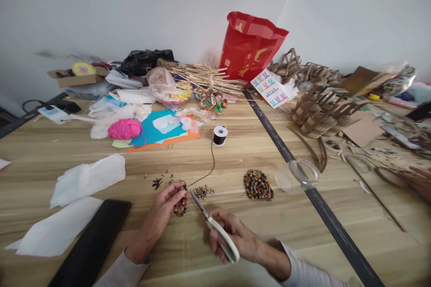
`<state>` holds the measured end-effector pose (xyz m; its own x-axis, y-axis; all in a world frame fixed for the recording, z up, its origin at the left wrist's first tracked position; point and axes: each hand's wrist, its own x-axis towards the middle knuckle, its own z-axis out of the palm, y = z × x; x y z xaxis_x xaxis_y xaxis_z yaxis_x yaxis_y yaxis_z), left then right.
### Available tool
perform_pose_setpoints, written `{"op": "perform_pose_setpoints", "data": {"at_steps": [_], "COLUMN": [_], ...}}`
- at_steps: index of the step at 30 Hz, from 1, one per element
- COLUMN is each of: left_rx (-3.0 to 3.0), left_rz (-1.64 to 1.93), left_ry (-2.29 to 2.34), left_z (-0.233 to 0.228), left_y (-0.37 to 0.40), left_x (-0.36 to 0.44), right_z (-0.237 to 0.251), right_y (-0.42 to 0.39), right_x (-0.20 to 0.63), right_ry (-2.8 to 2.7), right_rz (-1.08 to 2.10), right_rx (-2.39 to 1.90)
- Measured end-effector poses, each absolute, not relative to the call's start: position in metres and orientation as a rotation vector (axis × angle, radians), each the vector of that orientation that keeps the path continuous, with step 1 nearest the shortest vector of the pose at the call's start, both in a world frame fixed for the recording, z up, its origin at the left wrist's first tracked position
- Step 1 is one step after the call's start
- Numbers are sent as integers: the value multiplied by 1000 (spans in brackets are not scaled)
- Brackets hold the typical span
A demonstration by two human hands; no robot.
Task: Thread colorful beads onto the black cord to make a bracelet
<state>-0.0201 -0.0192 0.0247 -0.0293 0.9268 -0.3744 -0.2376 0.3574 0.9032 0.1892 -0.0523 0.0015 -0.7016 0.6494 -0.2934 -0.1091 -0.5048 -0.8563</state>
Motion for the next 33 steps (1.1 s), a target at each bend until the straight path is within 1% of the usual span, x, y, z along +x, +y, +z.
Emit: {"op": "perform_pose_setpoints", "data": {"at_steps": [19, 33], "left_rx": [783, 799], "left_rz": [1073, 1058], "left_ry": [1249, 1208], "left_z": [19, 10], "left_y": [-20, -18], "left_x": [-24, -28], "right_z": [2, 7], "right_y": [-53, -52], "right_x": [188, 188], "right_ry": [-1241, -1260], "right_rz": [2203, 2218], "right_rx": [-906, -861]}}
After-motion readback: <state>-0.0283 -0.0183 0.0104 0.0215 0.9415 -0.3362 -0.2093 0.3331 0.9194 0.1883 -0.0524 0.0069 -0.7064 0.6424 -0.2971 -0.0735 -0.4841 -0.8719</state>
